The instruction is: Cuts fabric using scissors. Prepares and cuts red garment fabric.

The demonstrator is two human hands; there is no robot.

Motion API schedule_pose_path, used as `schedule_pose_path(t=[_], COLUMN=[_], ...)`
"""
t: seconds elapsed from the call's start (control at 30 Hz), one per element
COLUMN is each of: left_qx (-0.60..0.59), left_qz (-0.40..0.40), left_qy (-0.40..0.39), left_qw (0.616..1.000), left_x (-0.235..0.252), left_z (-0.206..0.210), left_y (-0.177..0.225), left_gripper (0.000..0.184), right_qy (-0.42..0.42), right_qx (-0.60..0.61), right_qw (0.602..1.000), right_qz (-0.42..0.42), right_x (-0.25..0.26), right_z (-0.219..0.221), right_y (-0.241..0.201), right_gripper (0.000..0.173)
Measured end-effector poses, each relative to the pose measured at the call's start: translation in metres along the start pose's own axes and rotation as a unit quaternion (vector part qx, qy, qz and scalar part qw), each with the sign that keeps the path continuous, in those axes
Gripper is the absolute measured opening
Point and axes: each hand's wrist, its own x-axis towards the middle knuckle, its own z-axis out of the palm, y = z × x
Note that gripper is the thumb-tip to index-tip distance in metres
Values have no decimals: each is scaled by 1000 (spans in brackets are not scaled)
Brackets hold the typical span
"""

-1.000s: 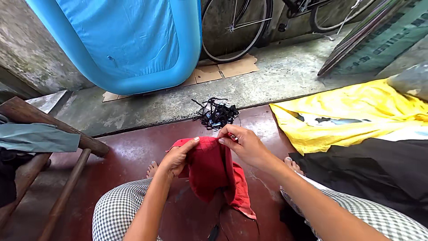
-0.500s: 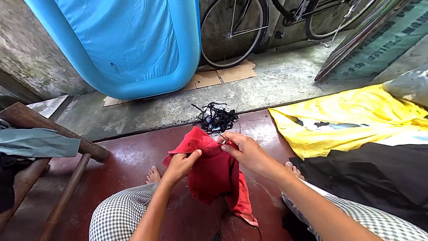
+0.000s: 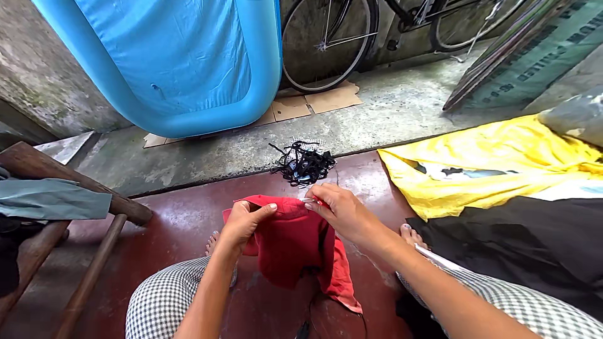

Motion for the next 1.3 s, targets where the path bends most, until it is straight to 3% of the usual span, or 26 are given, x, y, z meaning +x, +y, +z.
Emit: schedule_pose_path(t=[0.27, 0.4, 0.47, 0.53, 0.6, 0.63, 0.7, 0.77, 0.9, 0.97, 1.1, 1.2, 1.3], left_qx=[194, 375, 399, 330, 148, 53, -117, -247, -400, -406, -377, -292, -274], left_qz=[73, 186, 240, 205, 47, -48, -191, -266, -246, -233, -217, -162, -152], left_qy=[55, 135, 149, 112, -21, -91, -158, -144, -82, -57, -4, 11, 13], left_qw=[977, 898, 872, 914, 988, 993, 962, 921, 879, 882, 900, 943, 949], left_x=[7, 4, 3, -5, -10, -10, -7, 0, 8, 6, 1, 1, 1], left_z=[-2, 2, 4, 13, 25, 31, 44, 53, 57, 58, 54, 49, 47], left_y=[-14, -11, -14, -15, -16, -23, -43, -54, -50, -45, -27, -24, -22], left_gripper=[42, 40, 34, 32, 49, 63, 83, 87, 61, 38, 15, 14, 16], right_qy=[-38, -56, -54, -47, -46, -47, -45, -30, -13, 0, 12, 20, 30], right_qx=[34, 85, 72, 46, 19, 9, -12, -36, -103, -115, -136, -146, -162], right_qw=[998, 990, 991, 994, 995, 996, 997, 999, 981, 973, 963, 961, 957], right_qz=[42, 93, 96, 88, 82, 81, 55, -18, -166, -202, -233, -235, -240], right_x=[0, 0, 0, 0, 1, 1, -1, -4, -10, -10, -10, -12, -12], right_z=[7, 10, 14, 17, 20, 21, 23, 27, 28, 24, 19, 17, 17], right_y=[-2, -6, -6, -4, -1, 0, 1, 3, 0, -2, -2, -2, -5], right_gripper=[10, 10, 10, 10, 10, 10, 7, 9, 13, 12, 15, 16, 13])
